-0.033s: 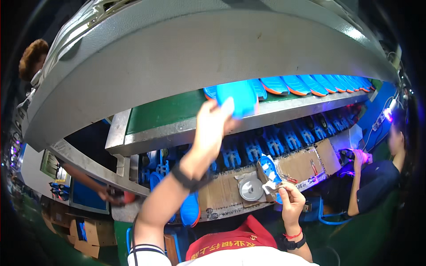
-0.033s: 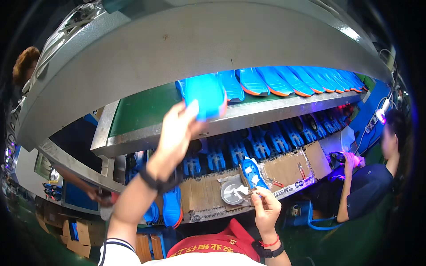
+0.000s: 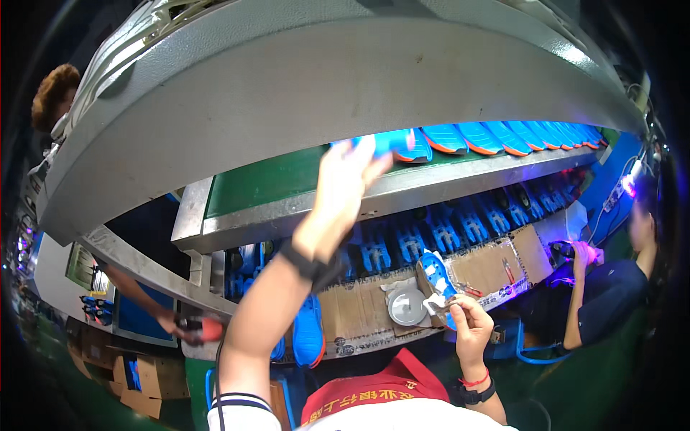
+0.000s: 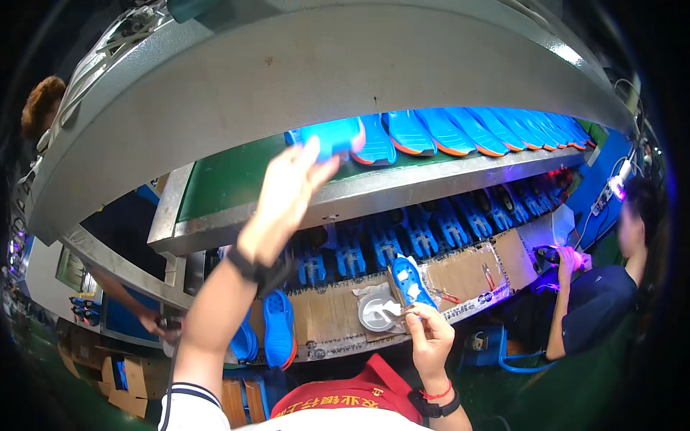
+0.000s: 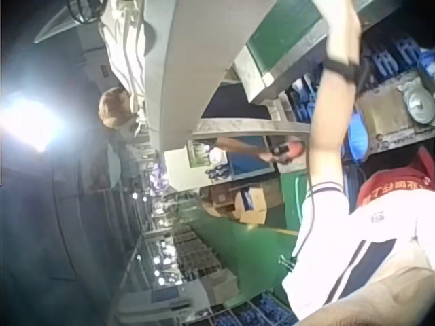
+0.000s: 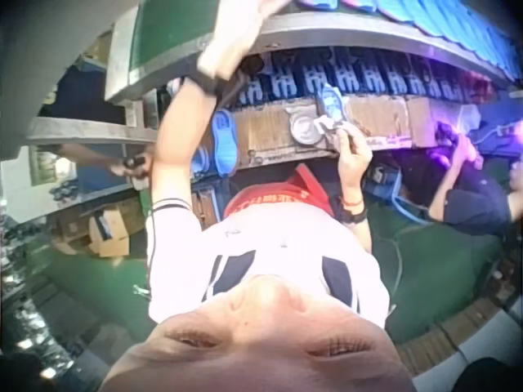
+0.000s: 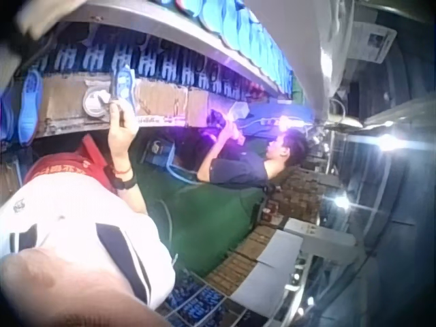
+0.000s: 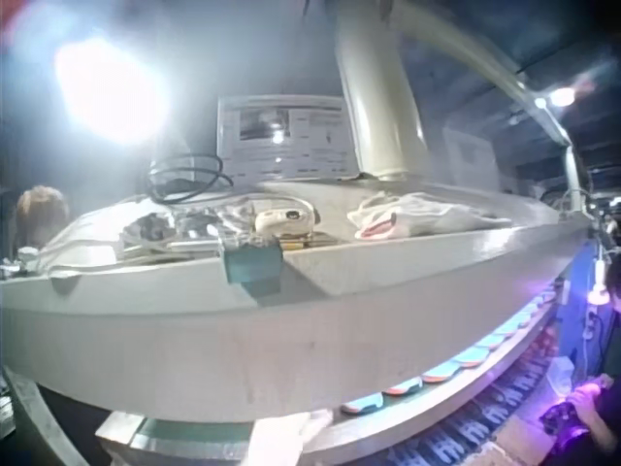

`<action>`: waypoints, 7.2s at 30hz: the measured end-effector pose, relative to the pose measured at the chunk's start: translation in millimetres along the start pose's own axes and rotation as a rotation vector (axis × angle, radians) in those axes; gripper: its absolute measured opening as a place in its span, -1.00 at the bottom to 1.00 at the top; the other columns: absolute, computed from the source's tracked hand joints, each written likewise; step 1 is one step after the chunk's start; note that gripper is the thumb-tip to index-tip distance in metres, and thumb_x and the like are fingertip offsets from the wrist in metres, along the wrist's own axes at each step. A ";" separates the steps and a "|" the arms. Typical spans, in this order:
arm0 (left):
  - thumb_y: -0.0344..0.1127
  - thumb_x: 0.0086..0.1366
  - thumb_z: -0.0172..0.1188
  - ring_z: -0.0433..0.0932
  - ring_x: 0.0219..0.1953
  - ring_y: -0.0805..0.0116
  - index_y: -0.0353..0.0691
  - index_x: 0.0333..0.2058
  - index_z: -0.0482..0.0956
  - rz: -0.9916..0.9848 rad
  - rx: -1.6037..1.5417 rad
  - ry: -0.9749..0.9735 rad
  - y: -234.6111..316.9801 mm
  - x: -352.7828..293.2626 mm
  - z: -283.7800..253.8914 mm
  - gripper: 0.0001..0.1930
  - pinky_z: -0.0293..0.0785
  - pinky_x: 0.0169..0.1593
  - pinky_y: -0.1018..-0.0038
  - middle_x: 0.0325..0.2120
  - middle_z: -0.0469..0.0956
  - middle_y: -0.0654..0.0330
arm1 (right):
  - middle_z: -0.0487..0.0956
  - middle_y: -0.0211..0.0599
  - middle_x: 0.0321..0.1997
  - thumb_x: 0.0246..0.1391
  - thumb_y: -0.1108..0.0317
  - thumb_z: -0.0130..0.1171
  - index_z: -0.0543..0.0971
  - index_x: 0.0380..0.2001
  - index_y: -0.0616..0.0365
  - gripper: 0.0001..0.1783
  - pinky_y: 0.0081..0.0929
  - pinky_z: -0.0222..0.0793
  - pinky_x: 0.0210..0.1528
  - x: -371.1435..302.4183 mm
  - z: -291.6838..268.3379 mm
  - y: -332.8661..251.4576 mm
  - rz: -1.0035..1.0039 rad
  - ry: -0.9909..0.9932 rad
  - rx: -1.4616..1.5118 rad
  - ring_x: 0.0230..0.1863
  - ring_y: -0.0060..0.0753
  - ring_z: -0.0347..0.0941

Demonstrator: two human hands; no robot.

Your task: The person is shown applying glue to shoe components and assembling parts in a factory setting.

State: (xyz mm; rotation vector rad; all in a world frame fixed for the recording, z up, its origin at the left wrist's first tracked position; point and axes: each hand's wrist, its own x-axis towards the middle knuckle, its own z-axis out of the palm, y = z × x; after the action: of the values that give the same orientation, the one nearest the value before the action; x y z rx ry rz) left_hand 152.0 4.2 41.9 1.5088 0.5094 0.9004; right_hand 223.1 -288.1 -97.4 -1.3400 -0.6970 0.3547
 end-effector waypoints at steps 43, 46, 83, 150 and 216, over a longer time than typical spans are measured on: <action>-0.60 0.17 0.18 0.51 0.05 0.17 -0.28 0.14 0.28 -0.569 -0.343 0.420 -121.2 -310.4 -122.1 -0.46 0.61 -0.01 0.22 0.03 0.46 0.06 | 0.63 -0.30 -0.36 0.03 0.52 0.26 0.63 -0.34 0.27 -0.91 -0.66 0.23 -0.57 -21.3 38.2 36.0 0.121 -0.417 -0.253 -0.58 -0.66 0.40; -0.67 0.16 0.21 0.56 -0.06 0.34 -0.34 0.09 0.35 -0.402 -0.135 0.396 -127.4 -290.9 -80.8 -0.50 0.54 0.01 0.45 -0.07 0.54 0.09 | 0.62 -0.25 -0.34 0.01 0.53 0.28 0.61 -0.35 0.26 -0.90 -0.63 0.27 -0.55 -18.7 47.8 19.5 0.010 -0.450 -0.269 -0.56 -0.55 0.45; -0.59 0.20 0.24 0.57 -0.26 0.49 -0.48 -0.04 0.43 -0.090 0.161 0.405 -109.2 -260.2 -14.9 -0.65 0.56 -0.18 0.53 -0.26 0.61 0.12 | 0.60 -0.25 -0.33 -0.09 0.51 0.33 0.59 -0.36 0.17 -0.83 -0.41 0.46 -0.49 -9.8 70.3 8.6 -0.377 -0.393 -0.525 -0.50 -0.19 0.56; -0.46 0.34 -0.02 0.60 -0.17 0.26 -0.38 0.05 0.23 -0.625 0.392 0.329 -183.7 -324.7 -152.2 -0.67 0.61 -0.20 0.34 -0.24 0.54 0.01 | 0.49 -0.06 -0.32 -0.12 0.51 0.13 0.49 -0.37 0.19 -0.84 -0.25 0.50 -0.46 -13.0 32.0 177.7 -0.207 -0.666 -1.231 -0.44 -0.11 0.59; -0.29 0.27 0.26 0.61 -0.20 0.30 -0.46 0.06 0.32 -0.062 -0.321 0.134 -16.9 2.1 -28.8 -0.51 0.57 -0.11 0.45 -0.20 0.56 0.01 | 0.58 -0.33 -0.21 0.10 0.64 0.16 0.58 -0.30 0.36 -0.91 -0.79 0.25 -0.38 9.7 21.5 5.6 -0.012 -0.102 -0.018 -0.39 -0.75 0.37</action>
State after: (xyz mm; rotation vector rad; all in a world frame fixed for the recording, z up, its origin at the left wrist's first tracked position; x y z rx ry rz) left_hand 134.0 26.5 24.6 1.1427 0.4800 0.9877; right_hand 217.4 -264.5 -98.7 -1.3415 -0.7947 0.4104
